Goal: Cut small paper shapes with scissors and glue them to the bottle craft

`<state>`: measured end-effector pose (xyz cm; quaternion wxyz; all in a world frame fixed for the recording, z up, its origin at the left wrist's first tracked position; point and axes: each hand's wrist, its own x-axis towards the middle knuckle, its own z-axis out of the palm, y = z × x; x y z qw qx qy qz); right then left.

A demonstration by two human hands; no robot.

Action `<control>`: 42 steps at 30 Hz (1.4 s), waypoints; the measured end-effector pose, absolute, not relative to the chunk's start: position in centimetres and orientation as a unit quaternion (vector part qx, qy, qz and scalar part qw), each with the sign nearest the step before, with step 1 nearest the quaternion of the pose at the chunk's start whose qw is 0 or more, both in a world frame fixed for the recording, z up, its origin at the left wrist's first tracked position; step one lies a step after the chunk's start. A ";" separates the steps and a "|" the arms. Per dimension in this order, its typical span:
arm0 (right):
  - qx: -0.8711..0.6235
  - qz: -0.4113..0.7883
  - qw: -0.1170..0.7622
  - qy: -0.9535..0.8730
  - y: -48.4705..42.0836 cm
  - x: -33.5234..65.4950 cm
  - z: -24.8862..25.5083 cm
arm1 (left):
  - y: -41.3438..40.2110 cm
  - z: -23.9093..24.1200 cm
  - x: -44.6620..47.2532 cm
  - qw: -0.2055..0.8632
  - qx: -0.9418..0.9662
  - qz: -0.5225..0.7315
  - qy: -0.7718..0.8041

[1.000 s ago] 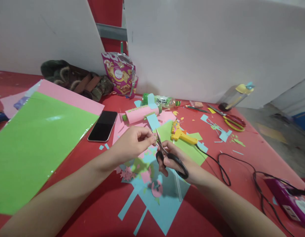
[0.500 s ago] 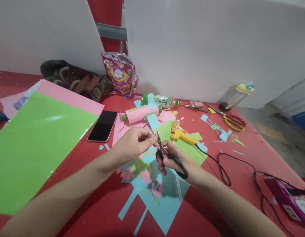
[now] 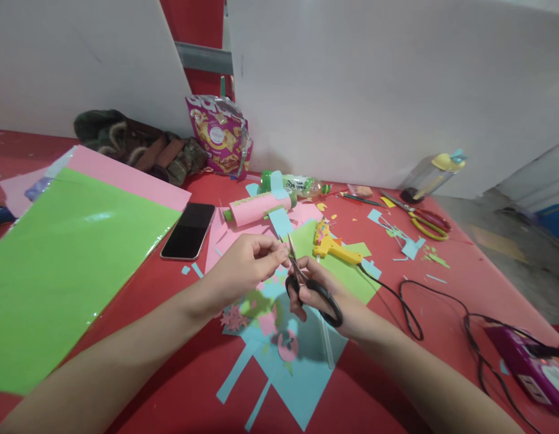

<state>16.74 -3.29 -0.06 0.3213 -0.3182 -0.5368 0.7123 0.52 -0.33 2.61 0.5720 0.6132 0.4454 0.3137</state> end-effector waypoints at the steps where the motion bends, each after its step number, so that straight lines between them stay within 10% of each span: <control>1: -0.315 0.714 0.325 -0.534 -3.3 16.7 -0.1 | -0.4 2.5 0.6 0.575 0.612 0.317 0.442; 42: -0.322 0.714 0.368 -0.502 -3.7 16.0 -0.2 | -1.6 1.7 2.0 0.578 0.557 0.398 0.445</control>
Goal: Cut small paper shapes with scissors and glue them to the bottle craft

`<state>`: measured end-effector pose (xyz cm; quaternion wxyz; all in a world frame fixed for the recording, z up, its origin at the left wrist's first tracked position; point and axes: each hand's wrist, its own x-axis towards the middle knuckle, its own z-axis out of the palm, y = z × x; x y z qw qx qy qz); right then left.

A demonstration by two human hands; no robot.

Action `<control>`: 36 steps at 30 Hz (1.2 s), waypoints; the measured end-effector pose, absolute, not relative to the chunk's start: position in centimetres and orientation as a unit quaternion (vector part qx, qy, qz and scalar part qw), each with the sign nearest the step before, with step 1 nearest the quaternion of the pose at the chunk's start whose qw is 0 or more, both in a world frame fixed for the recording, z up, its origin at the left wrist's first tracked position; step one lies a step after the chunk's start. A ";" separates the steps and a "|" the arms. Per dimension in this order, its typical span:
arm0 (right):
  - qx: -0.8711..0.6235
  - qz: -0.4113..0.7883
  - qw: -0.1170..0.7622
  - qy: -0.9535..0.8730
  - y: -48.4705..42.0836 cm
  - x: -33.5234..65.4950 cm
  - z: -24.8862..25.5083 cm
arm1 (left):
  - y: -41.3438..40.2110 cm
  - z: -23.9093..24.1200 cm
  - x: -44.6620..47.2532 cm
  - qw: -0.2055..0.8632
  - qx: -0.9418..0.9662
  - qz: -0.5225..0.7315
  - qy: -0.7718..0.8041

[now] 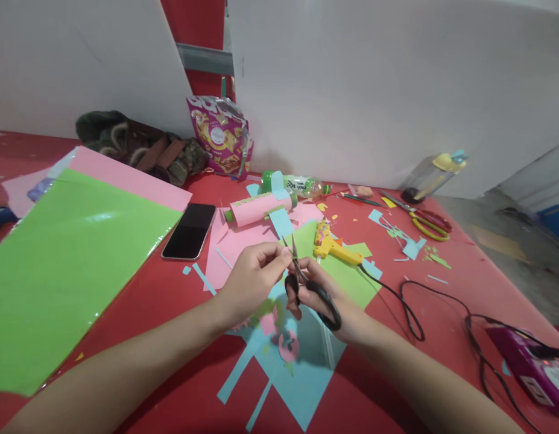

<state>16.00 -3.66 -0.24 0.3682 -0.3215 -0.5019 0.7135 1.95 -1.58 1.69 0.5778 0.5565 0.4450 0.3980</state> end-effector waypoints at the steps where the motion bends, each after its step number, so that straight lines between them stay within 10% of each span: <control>1: -0.321 0.713 0.367 -0.503 -3.7 16.0 -0.3 | -1.7 1.7 2.0 0.576 0.558 0.402 0.443; 36: -0.353 0.695 0.373 -0.504 -4.4 15.4 -0.5 | -2.7 1.1 2.5 0.557 0.557 0.408 0.462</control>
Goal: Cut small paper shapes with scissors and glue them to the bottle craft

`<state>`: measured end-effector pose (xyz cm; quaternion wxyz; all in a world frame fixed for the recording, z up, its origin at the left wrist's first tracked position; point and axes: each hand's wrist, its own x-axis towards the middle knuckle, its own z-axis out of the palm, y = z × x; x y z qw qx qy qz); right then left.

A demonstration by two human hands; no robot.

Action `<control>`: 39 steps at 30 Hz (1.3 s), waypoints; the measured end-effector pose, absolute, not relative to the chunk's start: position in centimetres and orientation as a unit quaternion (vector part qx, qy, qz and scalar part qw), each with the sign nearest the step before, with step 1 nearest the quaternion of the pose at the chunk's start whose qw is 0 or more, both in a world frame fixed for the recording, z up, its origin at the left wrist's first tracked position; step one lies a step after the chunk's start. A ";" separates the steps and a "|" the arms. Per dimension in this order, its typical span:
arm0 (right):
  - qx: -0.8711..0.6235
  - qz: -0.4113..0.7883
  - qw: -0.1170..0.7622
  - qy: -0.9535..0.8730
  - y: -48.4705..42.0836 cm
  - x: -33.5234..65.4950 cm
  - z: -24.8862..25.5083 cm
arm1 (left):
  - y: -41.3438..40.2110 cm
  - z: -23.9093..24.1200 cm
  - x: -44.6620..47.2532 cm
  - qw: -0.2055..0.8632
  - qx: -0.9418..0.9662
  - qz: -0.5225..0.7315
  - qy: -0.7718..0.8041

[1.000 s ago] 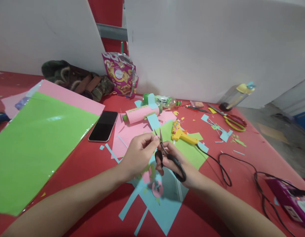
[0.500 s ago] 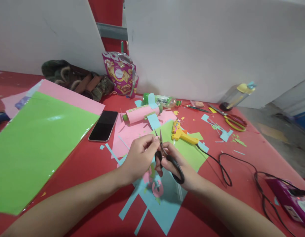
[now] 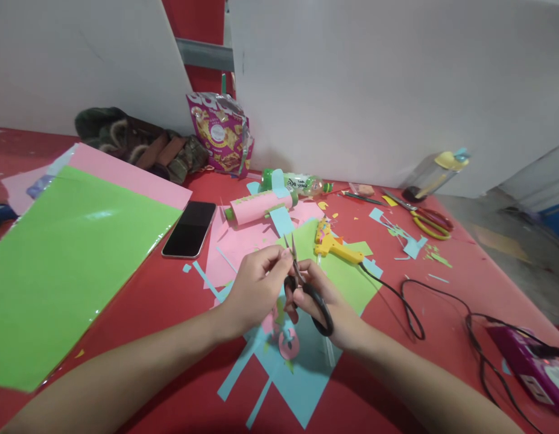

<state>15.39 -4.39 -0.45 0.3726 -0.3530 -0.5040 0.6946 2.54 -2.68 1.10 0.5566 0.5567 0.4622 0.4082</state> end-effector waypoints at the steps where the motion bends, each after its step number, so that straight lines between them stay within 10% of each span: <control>1: -0.354 0.694 0.373 -0.503 -4.4 15.4 -0.5 | -2.7 1.1 2.5 0.556 0.556 0.408 0.464; 39: -0.368 0.672 0.371 -0.524 -4.6 15.3 -0.4 | -2.9 1.0 2.5 0.530 0.581 0.391 0.479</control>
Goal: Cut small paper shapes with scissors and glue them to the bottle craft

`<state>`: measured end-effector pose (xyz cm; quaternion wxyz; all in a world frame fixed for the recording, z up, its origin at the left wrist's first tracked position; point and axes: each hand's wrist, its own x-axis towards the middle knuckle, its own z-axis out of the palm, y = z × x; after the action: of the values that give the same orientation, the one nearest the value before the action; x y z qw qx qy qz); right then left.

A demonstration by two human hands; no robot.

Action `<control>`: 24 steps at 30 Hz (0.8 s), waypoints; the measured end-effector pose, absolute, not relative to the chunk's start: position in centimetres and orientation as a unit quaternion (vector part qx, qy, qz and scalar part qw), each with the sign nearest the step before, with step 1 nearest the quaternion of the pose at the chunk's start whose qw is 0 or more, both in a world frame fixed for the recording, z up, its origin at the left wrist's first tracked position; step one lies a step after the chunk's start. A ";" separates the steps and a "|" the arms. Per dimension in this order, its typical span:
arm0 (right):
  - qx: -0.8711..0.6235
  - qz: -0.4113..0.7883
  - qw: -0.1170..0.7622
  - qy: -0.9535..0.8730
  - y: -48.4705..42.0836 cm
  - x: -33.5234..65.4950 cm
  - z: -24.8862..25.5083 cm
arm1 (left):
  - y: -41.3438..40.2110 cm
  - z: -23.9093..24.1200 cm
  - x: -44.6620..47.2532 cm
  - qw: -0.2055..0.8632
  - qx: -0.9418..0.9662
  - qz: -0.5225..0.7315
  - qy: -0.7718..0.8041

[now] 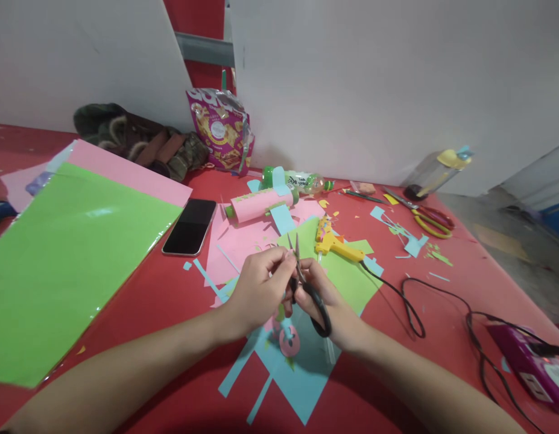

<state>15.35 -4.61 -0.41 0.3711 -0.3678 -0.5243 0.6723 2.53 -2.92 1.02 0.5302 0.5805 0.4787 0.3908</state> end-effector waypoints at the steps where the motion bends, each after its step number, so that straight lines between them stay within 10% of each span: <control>1: -0.369 0.673 0.371 -0.522 -4.6 15.3 -0.4 | -2.9 1.0 2.5 0.528 0.582 0.391 0.479; 24: -0.361 0.677 0.375 -0.521 -4.8 15.2 -0.9 | -2.9 0.9 2.7 0.523 0.578 0.401 0.482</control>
<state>15.21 -4.82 -0.91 0.3753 -0.3608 -0.5205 0.6768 2.74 -2.92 0.90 0.5227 0.5775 0.4824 0.4007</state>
